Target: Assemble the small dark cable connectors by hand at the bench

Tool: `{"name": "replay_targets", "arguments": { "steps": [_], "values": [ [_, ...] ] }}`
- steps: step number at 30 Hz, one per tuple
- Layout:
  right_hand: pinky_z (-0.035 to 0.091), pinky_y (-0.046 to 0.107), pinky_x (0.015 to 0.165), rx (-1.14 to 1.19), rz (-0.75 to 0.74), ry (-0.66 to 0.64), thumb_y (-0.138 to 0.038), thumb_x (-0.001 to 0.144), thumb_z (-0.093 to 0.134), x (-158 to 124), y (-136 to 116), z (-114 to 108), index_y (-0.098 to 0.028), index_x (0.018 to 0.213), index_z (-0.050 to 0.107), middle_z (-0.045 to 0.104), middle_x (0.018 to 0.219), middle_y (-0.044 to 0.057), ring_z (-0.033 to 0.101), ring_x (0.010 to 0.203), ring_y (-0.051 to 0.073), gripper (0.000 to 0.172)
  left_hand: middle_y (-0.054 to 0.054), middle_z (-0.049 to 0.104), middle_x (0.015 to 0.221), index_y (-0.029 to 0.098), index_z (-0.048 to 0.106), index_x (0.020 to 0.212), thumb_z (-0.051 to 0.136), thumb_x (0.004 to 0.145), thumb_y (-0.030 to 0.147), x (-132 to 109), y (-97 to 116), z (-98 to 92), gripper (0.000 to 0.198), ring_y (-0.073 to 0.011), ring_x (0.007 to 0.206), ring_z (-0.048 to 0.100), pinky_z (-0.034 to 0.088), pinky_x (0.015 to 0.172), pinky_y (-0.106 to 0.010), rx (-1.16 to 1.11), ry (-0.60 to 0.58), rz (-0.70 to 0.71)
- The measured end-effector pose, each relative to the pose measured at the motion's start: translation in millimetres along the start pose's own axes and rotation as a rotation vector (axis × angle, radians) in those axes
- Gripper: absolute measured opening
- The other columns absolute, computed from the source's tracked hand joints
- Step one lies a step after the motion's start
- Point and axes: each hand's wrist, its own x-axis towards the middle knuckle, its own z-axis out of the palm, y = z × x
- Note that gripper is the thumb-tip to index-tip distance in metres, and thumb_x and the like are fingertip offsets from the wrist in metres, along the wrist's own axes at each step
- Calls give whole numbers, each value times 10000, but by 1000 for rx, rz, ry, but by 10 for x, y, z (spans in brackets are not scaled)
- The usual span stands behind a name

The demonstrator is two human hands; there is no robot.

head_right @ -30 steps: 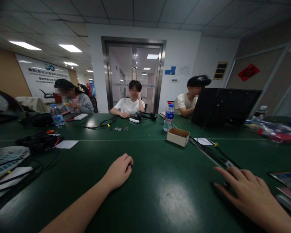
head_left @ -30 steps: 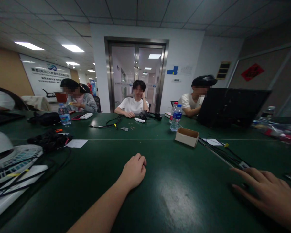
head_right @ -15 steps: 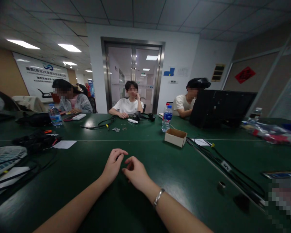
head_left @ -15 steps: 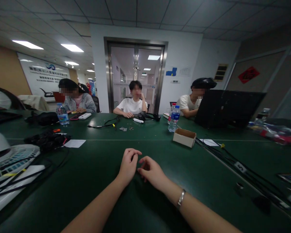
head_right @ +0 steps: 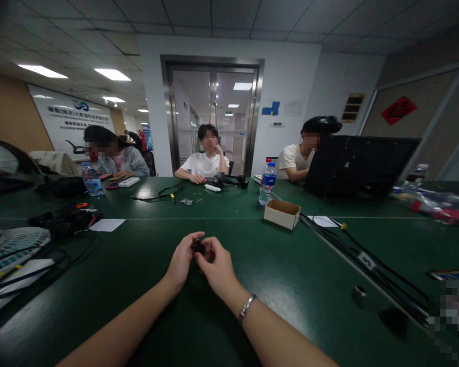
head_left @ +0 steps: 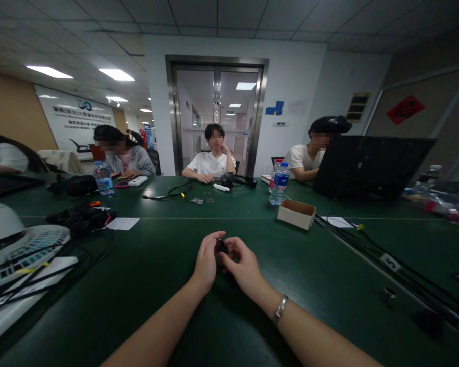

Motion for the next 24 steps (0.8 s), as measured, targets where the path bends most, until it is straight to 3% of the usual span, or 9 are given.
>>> {"name": "replay_targets", "arguments": {
  "steps": [6, 11, 14, 18, 24],
  "values": [
    [472, 270, 660, -173, -126, 91, -253, 725, 593, 23, -25, -151, -202, 826, 549, 602, 812, 3, 557, 735, 150, 121, -89, 616, 1122, 166, 613, 1027, 485, 734, 153, 91, -42, -55, 319, -200, 1054, 571, 428, 979, -369, 64, -30, 11],
    [450, 263, 634, -197, -86, 79, -228, 691, 604, 53, 21, -176, -188, 837, 567, 613, 779, 2, 551, 688, 142, 156, -84, 635, 1012, 156, 606, 981, 640, 686, 268, 143, -68, -115, 317, -195, 906, 626, 493, 873, -368, -66, -81, -39],
    [450, 268, 640, -219, -59, 54, -232, 691, 598, 74, 62, -177, -185, 883, 596, 623, 797, 7, 549, 683, 141, 198, -83, 636, 975, 148, 630, 955, 670, 681, 363, 157, -70, -160, 350, -210, 925, 612, 495, 854, -369, -69, -121, -71],
    [452, 276, 633, -224, -30, 36, -252, 706, 587, 92, 98, -183, -173, 902, 609, 632, 811, 19, 550, 672, 143, 212, -68, 629, 974, 164, 654, 953, 663, 699, 355, 161, -57, -211, 318, -195, 943, 587, 455, 883, -339, 27, -138, -30],
    [455, 273, 645, -219, -25, 47, -253, 702, 588, 106, 131, -183, -169, 896, 618, 635, 819, 21, 557, 686, 144, 214, -21, 610, 854, 185, 623, 931, 687, 684, 334, 165, -72, -217, 296, -153, 826, 582, 455, 758, -266, -97, -138, -63]
  ]
}}
